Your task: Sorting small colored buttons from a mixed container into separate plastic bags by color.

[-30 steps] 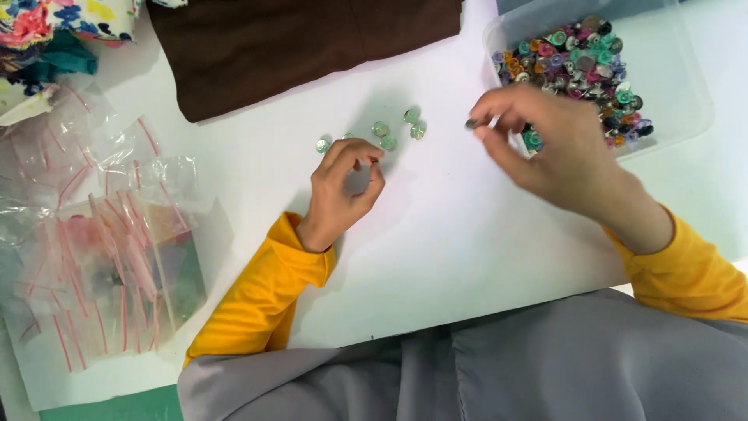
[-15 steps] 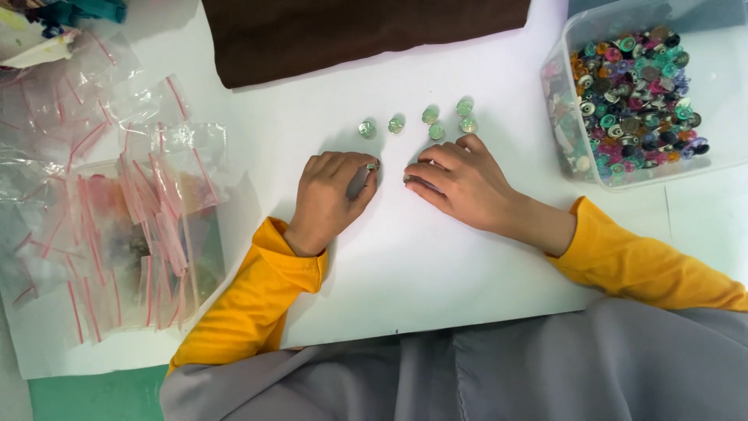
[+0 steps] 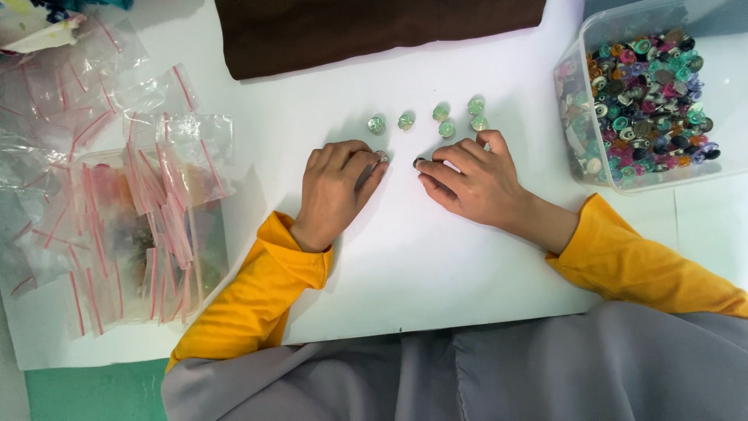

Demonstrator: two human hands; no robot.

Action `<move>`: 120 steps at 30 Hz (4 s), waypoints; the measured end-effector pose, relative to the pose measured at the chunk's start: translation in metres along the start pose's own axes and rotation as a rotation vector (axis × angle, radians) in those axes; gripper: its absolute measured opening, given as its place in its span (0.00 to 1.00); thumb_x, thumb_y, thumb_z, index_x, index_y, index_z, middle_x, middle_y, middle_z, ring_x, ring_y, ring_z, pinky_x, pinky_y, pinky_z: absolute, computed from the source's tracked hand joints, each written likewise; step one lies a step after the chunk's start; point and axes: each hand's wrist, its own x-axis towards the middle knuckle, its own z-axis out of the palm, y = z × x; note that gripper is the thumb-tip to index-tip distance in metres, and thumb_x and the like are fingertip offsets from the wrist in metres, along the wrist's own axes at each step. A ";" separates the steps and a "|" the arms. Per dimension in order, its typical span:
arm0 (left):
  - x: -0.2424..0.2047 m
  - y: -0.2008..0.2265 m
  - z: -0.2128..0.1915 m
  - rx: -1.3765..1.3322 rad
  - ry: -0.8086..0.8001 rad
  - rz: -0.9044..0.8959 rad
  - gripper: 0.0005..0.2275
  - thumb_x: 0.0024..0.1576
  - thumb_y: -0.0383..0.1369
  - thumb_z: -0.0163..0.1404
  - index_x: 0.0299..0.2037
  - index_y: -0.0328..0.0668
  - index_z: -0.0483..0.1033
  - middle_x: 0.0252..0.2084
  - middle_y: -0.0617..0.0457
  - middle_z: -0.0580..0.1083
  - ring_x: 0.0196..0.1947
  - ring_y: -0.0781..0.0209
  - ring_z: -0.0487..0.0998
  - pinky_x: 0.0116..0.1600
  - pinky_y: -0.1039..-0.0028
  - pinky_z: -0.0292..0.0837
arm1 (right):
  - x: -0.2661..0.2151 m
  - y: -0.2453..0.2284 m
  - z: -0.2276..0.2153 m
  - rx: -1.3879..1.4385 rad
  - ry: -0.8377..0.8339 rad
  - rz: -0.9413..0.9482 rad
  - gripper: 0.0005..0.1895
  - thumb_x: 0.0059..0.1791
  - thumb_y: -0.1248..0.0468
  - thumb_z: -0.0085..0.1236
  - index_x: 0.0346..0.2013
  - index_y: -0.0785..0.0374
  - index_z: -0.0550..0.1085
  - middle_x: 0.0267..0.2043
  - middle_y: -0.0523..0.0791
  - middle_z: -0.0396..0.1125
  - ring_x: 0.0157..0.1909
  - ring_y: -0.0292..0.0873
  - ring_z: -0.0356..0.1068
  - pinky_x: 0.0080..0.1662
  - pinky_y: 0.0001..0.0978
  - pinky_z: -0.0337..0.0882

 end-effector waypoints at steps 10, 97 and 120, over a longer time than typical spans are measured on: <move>0.003 0.002 -0.002 0.037 0.005 0.033 0.03 0.59 0.30 0.61 0.38 0.42 0.82 0.35 0.52 0.77 0.38 0.57 0.78 0.43 0.71 0.71 | 0.008 0.006 0.002 -0.020 0.007 -0.012 0.03 0.49 0.66 0.64 0.36 0.53 0.80 0.35 0.38 0.66 0.34 0.39 0.66 0.47 0.37 0.59; 0.101 0.152 0.037 -0.028 0.159 0.417 0.05 0.64 0.31 0.52 0.47 0.45 0.77 0.45 0.55 0.76 0.40 0.58 0.78 0.43 0.69 0.67 | -0.001 0.043 -0.189 -0.436 -0.045 0.125 0.09 0.60 0.63 0.63 0.55 0.57 0.84 0.51 0.44 0.71 0.45 0.47 0.73 0.48 0.40 0.64; 0.162 0.208 0.184 0.216 -0.618 0.177 0.21 0.42 0.27 0.63 0.46 0.50 0.73 0.35 0.54 0.76 0.32 0.55 0.80 0.28 0.68 0.73 | -0.063 0.156 -0.178 0.131 -0.819 0.854 0.43 0.43 0.60 0.69 0.70 0.58 0.60 0.60 0.58 0.59 0.55 0.63 0.66 0.50 0.55 0.68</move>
